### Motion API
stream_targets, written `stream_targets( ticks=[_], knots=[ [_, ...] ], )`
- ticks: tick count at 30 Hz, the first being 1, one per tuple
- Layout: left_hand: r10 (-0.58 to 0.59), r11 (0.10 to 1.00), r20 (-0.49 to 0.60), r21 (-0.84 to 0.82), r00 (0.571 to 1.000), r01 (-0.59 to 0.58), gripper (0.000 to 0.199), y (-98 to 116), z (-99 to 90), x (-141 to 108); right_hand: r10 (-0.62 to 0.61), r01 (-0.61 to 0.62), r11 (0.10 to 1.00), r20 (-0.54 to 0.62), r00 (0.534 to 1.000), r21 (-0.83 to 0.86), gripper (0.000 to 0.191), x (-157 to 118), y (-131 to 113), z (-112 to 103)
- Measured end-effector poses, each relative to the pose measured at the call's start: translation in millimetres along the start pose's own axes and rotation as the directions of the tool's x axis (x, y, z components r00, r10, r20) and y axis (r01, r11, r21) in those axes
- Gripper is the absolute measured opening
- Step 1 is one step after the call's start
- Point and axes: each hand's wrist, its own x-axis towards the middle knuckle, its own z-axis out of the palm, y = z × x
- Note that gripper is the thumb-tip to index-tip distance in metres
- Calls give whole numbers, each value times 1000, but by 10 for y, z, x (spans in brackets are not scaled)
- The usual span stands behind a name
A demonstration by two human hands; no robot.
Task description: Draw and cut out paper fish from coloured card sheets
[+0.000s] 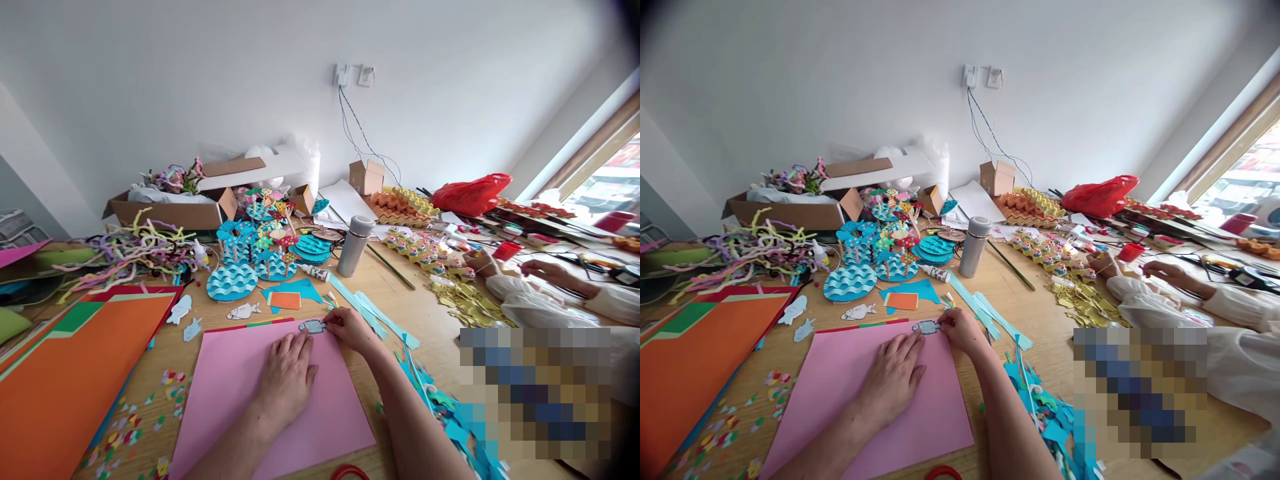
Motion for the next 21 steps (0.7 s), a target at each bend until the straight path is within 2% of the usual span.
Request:
stream_targets(
  ticks=[21],
  knots=[
    [-1, 1000, 1, 20, 1000, 1, 43, 9, -14, 5, -24, 24, 1000, -5, 1000, -7, 21, 25, 27, 24]
  ],
)
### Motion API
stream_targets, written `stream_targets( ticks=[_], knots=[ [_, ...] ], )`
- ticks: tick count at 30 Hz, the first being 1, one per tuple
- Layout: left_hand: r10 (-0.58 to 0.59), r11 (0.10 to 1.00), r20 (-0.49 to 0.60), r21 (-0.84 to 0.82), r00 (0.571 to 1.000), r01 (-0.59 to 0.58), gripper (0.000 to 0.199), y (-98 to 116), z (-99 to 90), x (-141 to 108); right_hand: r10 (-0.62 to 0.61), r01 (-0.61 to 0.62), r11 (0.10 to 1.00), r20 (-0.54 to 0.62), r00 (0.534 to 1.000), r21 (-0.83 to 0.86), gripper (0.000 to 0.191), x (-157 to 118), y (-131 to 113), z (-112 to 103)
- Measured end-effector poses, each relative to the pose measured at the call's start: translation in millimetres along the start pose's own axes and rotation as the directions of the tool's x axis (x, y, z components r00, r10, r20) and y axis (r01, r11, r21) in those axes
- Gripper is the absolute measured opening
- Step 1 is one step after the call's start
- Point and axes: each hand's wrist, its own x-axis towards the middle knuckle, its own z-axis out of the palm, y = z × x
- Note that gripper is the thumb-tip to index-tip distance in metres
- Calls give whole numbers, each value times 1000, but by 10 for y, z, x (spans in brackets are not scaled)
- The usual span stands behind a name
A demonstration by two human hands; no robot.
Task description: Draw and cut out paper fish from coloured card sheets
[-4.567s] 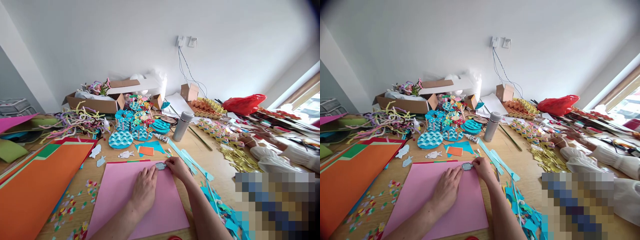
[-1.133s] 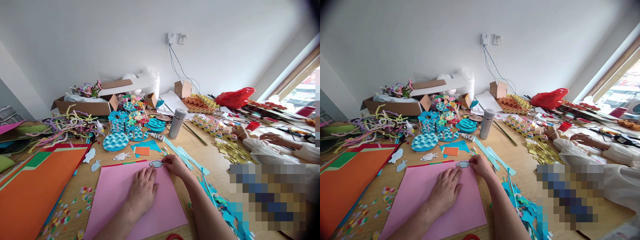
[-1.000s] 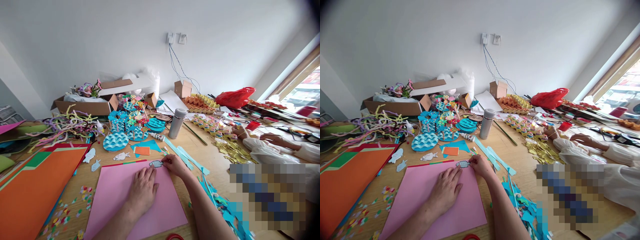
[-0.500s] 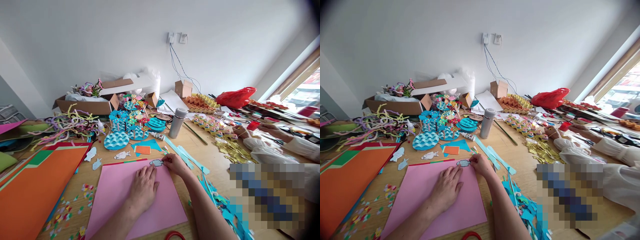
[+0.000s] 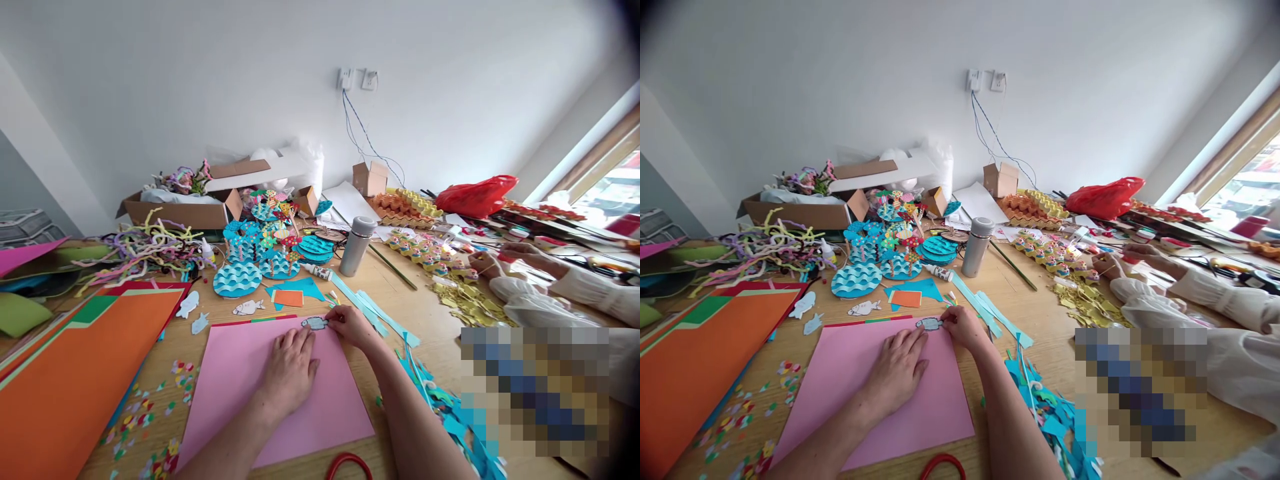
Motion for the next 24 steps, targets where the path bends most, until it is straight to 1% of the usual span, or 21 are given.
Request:
stream_targets(
  ticks=[6, 18, 21, 24],
  knots=[
    [3, 1000, -11, 14, 1000, -3, 43, -10, 26, -4, -2, 2, 1000, -2, 1000, -8, 20, 9, 13, 2],
    [10, 1000, -28, 3, 1000, -10, 44, -7, -1, -25, -51, 51, 997, 9, 999, -55, 19, -18, -19, -23],
    [-16, 999, -41, -36, 999, 15, 47, -8, -25, -5, -77, 77, 994, 5, 997, -78, 18, -39, -19, -46],
    [-83, 990, -94, -123, 992, 71, 45, -17, -47, 28, -82, 83, 993, 7, 997, -89, 15, -58, -41, -83]
  ],
)
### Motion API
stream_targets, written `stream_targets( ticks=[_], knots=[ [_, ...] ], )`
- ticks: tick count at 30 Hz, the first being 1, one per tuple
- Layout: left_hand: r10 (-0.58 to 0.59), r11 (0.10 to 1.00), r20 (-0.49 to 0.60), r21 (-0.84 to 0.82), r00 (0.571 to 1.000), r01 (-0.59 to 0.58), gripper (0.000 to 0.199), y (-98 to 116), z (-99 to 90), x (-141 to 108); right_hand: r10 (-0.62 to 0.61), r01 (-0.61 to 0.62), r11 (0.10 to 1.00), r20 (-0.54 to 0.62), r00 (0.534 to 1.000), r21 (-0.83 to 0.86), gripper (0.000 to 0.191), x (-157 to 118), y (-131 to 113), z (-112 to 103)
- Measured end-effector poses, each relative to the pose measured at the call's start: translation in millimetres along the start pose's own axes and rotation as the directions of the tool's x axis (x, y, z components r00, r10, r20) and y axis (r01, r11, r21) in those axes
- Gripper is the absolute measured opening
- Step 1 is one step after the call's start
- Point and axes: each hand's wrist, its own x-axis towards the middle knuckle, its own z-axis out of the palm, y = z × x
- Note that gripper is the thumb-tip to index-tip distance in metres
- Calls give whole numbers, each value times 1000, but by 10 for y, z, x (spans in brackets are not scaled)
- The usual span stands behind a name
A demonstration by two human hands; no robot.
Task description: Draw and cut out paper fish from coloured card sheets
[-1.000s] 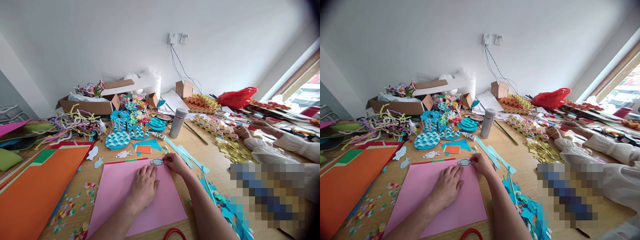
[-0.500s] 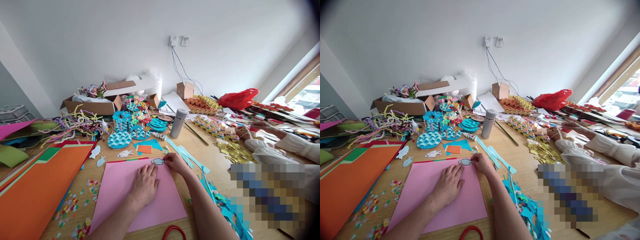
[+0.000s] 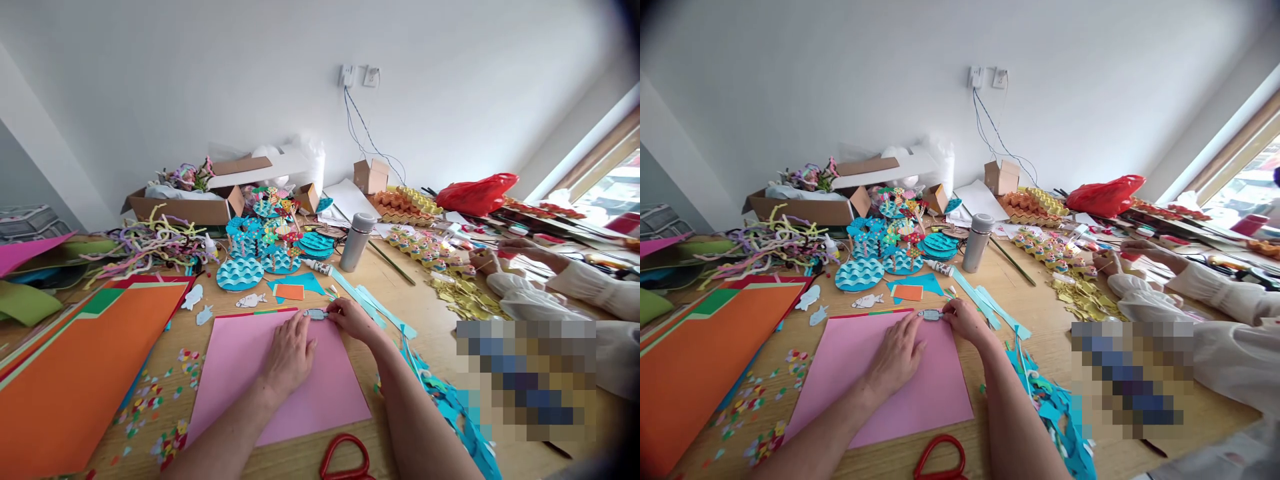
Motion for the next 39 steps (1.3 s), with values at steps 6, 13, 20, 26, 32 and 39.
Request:
stream_targets(
  ticks=[6, 13, 20, 26, 32, 39],
  knots=[
    [-63, 974, -104, -221, 993, 38, 33, -54, -34, 38, -5, 4, 999, 17, 1000, 35, 13, -16, -191, -138],
    [-110, 952, -152, -300, 982, 61, 26, -89, -116, 47, -40, 36, 998, 82, 996, 53, 6, -276, -348, -344],
    [-62, 939, -191, -343, 980, -7, 24, -29, -234, 80, -37, 23, 996, 149, 988, 92, 7, -729, -275, -334],
    [148, 944, 9, -299, 989, -138, 24, 215, -497, -32, -88, 50, 986, 246, 965, 157, 8, -1151, -209, -267],
    [300, 942, 228, -227, 926, -249, 41, 411, -461, -476, -100, 79, 992, 239, 966, 97, 15, -1402, -165, -201],
    [319, 943, 240, -177, 917, -282, 40, 406, -240, -741, -92, 86, 995, 188, 978, 41, 17, -1464, -156, -114]
  ],
)
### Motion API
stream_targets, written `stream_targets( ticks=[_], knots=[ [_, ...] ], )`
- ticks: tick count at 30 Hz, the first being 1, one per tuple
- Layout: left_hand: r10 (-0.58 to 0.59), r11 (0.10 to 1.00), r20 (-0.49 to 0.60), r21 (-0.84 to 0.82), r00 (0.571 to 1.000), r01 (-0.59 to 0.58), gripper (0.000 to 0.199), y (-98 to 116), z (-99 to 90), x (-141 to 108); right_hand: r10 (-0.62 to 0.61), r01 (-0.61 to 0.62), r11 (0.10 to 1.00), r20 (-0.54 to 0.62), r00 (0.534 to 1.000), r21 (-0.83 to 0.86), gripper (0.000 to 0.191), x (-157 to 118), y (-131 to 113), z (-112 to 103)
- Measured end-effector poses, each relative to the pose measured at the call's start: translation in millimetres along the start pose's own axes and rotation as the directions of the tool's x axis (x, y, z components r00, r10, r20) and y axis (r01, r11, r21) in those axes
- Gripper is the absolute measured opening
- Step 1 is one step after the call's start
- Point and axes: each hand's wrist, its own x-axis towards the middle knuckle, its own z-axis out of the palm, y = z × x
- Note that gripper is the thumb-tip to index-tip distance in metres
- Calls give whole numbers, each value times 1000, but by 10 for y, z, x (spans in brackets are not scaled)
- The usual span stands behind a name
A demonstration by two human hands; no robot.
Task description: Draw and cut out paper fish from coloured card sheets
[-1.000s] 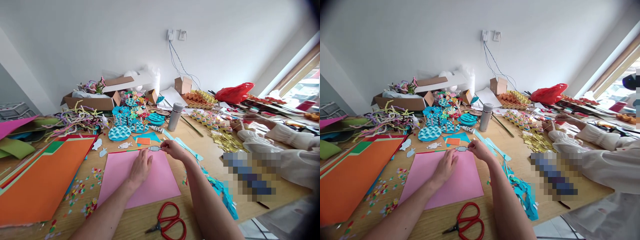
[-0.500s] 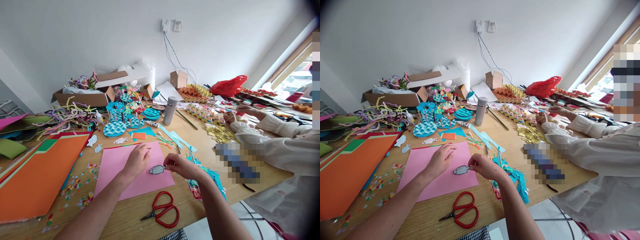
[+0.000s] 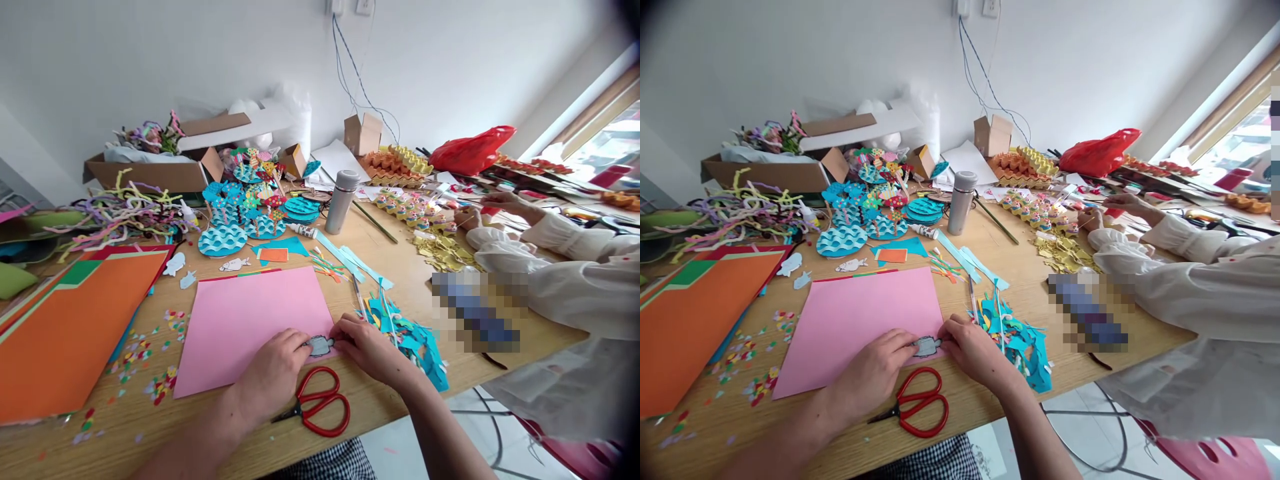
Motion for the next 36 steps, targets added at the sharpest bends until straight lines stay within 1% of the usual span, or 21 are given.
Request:
stream_targets(
  ticks=[4, 6, 9, 11, 16, 23, 25, 29, 31, 34, 36],
  knots=[
    [37, 999, 4, 34, 999, -37, 35, -6, -17, 11, -24, 26, 998, -38, 999, 50, 20, -34, 58, 33],
    [40, 998, 1, 48, 999, -40, 35, -3, -23, 16, -15, 25, 995, -104, 994, 94, 24, -58, 92, 78],
    [41, 997, 6, 69, 999, -42, 33, 3, -20, 20, 13, 18, 990, -217, 976, 142, 26, -91, 122, 163],
    [45, 996, 8, 82, 999, -46, 32, 7, -18, 23, 9, 32, 988, -261, 965, 153, 28, -105, 128, 206],
    [54, 995, -3, 88, 999, -54, 32, 11, -27, 22, -17, 60, 988, -282, 959, 145, 32, -111, 139, 240],
    [83, 995, -58, 60, 995, -79, 29, -1, 1, 10, -68, 120, 982, -323, 944, 143, 31, -121, 145, 248],
    [85, 995, -53, 58, 995, -82, 31, -4, 1, 7, -96, 150, 981, -355, 930, 127, 32, -137, 142, 246],
    [85, 995, -40, 50, 996, -83, 34, -13, -5, 4, -156, 215, 973, -465, 871, 78, 34, -174, 158, 248],
    [85, 995, -34, 46, 996, -83, 35, -16, -3, 3, -165, 227, 972, -502, 849, 64, 34, -188, 166, 249],
    [78, 996, -17, 35, 997, -78, 36, -14, -2, 3, -179, 231, 972, -515, 838, 39, 33, -196, 161, 243],
    [71, 997, -5, 24, 997, -71, 36, -11, -7, 6, -212, 249, 968, -505, 837, 6, 32, -193, 143, 232]
  ],
)
